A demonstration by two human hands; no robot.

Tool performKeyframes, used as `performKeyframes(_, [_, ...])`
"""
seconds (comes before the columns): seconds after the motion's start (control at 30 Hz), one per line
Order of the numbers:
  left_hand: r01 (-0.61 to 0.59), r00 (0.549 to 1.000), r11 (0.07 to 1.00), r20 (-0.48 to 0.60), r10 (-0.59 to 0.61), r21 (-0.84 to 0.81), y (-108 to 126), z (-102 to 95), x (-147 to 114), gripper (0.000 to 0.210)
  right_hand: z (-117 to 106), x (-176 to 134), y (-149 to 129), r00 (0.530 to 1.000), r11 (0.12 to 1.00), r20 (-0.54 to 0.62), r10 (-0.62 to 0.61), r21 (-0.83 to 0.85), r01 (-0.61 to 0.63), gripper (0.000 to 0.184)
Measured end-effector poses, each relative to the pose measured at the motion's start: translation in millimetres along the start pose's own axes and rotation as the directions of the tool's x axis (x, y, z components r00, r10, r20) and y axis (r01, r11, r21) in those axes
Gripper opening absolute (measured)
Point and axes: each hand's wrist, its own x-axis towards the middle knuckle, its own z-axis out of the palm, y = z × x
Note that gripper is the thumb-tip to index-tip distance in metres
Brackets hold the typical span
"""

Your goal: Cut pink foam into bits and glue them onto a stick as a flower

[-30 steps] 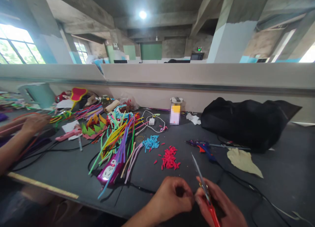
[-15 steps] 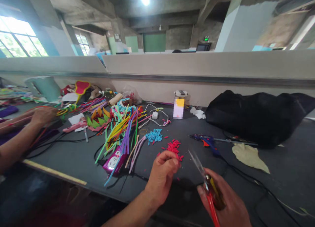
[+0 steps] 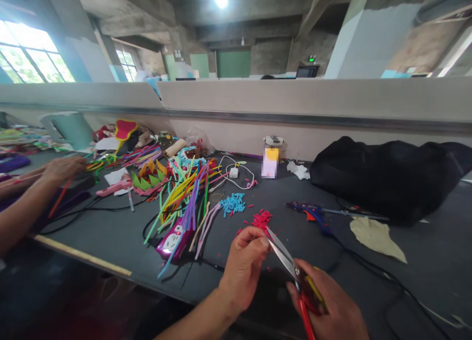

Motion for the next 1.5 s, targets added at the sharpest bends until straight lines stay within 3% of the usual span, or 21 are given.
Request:
performKeyframes(0.17, [-0.007,1.0,1.0,-0.005,0.007,0.014,-0.7,-0.2,0.6,0.01,0.1,-3.1,2.4,0.997,0.998,-0.046,-0.066,-0.017,0.065,0.03])
performKeyframes(0.27, [-0.018,1.0,1.0,-0.004,0.018,0.025,-1.7,-1.2,1.5,0.01,-0.8,-6.0,4.8,0.996,0.996,-0.015,-0.087,-0.034,0.086,0.032])
performKeyframes(0.8, [-0.009,1.0,0.998,-0.026,0.01,0.057,-3.6,-0.3,-0.8,0.009,3.1,-10.4,3.4,0.994,0.99,-0.009,-0.111,-0.092,0.11,0.032])
performKeyframes(0.97, [-0.015,0.999,0.997,-0.035,0.018,0.072,-3.2,-1.1,-0.2,0.011,2.7,-8.6,1.0,0.99,0.989,-0.07,-0.124,-0.091,0.117,0.027])
performKeyframes(1.27, [-0.017,0.998,0.995,-0.051,0.022,0.095,3.4,2.7,-0.8,0.013,-7.6,0.4,-7.7,0.996,0.992,-0.039,0.084,-0.09,-0.087,0.031])
performKeyframes(1.5, [-0.043,0.998,0.992,-0.045,0.048,0.115,2.9,0.3,1.6,0.012,-7.5,-1.2,-5.1,0.997,0.998,-0.04,0.063,-0.027,-0.064,0.028])
